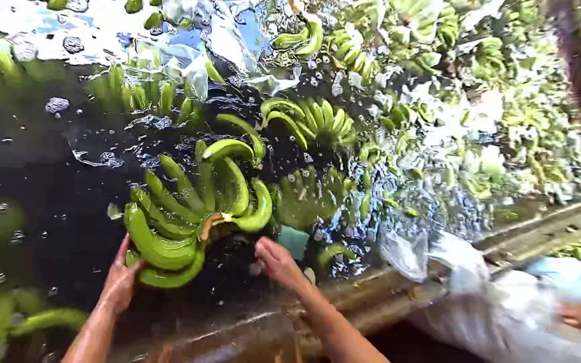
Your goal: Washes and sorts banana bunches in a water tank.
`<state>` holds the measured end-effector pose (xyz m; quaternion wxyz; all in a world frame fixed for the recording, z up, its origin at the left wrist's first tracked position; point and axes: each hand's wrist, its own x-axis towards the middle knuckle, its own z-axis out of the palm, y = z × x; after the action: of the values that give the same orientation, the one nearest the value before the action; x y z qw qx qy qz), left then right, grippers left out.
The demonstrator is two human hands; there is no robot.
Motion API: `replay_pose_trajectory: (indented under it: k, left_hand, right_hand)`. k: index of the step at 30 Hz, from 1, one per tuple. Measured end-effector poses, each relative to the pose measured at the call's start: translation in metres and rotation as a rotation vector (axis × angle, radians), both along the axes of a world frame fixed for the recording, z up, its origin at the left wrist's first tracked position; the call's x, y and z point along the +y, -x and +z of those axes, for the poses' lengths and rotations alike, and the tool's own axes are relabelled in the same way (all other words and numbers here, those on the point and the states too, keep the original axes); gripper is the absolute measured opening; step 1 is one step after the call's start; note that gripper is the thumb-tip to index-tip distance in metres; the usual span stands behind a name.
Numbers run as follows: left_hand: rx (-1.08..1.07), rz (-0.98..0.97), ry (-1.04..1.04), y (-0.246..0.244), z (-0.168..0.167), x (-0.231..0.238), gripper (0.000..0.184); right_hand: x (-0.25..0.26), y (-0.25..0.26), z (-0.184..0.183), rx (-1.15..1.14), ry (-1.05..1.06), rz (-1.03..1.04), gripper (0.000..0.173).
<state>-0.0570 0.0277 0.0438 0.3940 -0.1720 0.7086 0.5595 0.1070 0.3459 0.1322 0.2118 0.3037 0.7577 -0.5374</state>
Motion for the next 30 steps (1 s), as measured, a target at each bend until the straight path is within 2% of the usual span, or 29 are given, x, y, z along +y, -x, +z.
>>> replay_pose_trajectory:
  k: [1,3,5,7,9,12,16,19,20,23,25,27,28,30]
  left_hand:
    - [0.043,0.057,0.056,0.001,-0.007,-0.001,0.071]
    - [-0.018,0.319,0.148,-0.013,-0.023,0.015,0.051]
    - [-0.112,0.499,0.201,-0.017,-0.042,0.024,0.053]
    - [0.0,0.46,0.218,0.002,-0.059,0.022,0.054]
    - [0.126,0.372,0.262,0.024,-0.056,0.021,0.06]
    - [0.13,0.379,0.233,0.051,-0.037,0.03,0.061]
    - [0.098,0.317,0.215,0.075,-0.035,0.033,0.055]
    - [0.111,0.231,0.254,0.087,-0.035,0.035,0.057]
    - [0.114,0.188,0.265,0.089,-0.035,0.035,0.058]
    - [0.071,0.125,0.285,0.093,-0.041,0.016,0.042]
    - [-0.005,0.19,0.372,0.086,-0.045,-0.023,0.046]
    - [0.067,0.191,0.512,0.073,-0.036,-0.055,0.048]
    - [0.168,0.154,0.588,0.063,-0.025,-0.066,0.051]
    - [0.568,-0.074,0.633,0.039,-0.001,-0.071,0.067]
  right_hand:
    - [0.009,0.014,-0.001,-0.025,-0.101,0.088,0.04]
    - [0.004,0.057,-0.009,-0.105,-0.209,0.326,0.043]
    - [-0.02,0.099,-0.03,-0.083,-0.264,0.54,0.043]
    - [-0.037,0.134,-0.049,0.019,-0.313,0.705,0.037]
    - [-0.047,0.162,-0.062,0.069,-0.322,0.854,0.032]
    - [-0.051,0.194,-0.074,0.115,-0.333,1.025,0.03]
    - [-0.039,0.214,-0.083,0.203,-0.344,1.188,0.029]
    - [-0.049,0.208,-0.09,0.204,-0.3,1.202,0.027]
    - [-0.054,0.202,-0.08,0.175,-0.299,1.218,0.025]
    - [-0.035,0.179,-0.001,0.077,-0.386,1.432,0.017]
    - [0.016,0.13,0.045,-0.008,-0.439,1.505,0.013]
    - [0.093,0.077,0.064,-0.27,-0.522,1.373,0.018]
    - [0.13,0.052,0.065,-0.406,-0.586,1.25,0.021]
    - [0.184,0.006,0.058,-0.609,-0.65,0.881,0.027]
